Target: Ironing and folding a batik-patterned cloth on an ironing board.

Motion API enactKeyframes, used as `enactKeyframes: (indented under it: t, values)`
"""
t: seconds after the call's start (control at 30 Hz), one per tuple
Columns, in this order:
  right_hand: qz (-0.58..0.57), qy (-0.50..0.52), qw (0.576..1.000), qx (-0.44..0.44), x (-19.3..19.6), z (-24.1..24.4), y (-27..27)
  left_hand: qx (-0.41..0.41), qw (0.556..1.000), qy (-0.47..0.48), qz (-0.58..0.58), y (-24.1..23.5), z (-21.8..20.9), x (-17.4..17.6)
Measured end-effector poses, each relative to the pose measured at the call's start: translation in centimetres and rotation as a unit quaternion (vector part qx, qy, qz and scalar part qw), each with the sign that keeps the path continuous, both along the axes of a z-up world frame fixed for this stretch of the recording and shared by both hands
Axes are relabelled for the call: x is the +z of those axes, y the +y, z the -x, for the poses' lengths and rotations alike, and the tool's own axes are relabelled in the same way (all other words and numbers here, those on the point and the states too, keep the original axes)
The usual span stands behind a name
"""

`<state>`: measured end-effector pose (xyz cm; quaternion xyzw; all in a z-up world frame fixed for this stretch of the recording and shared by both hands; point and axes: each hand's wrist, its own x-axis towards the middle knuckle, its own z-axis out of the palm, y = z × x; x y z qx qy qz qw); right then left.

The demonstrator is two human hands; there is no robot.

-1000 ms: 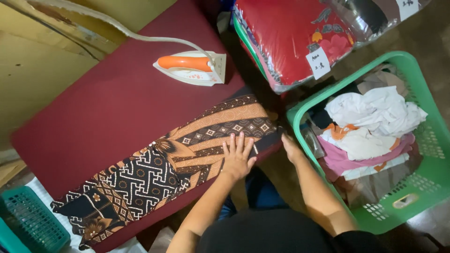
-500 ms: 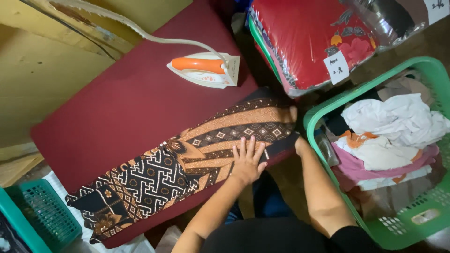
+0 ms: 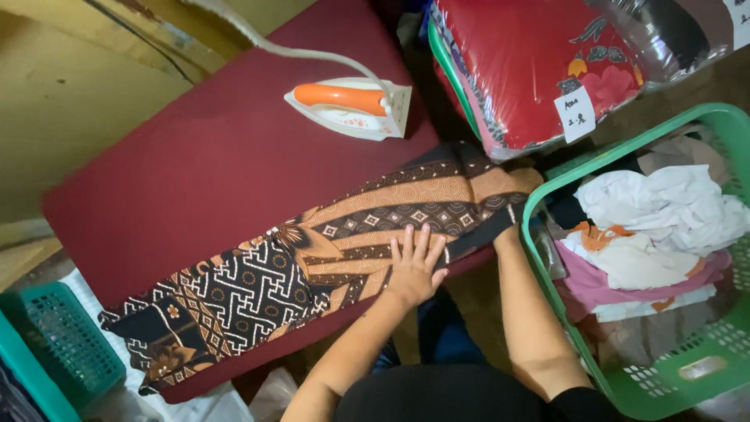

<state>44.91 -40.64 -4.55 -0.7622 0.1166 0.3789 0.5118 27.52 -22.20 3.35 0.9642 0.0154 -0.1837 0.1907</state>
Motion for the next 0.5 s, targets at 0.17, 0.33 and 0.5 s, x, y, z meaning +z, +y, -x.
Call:
enactKeyframes:
  t: [0.17,0.33,0.5]
  values:
    - [0.007,-0.035,0.999,0.026,1.1,1.5,-3.4,0.004,1.0,-0.002,0.006,0.4,-0.2,0.6]
    - [0.012,-0.07,0.996,0.056,2.3,3.0,-5.4,0.002,1.0,-0.006,0.018,0.6,0.1,0.6]
    - [0.014,-0.105,0.99,0.094,2.6,4.1,-6.1,0.031,0.997,-0.058,0.038,0.3,1.6,1.0]
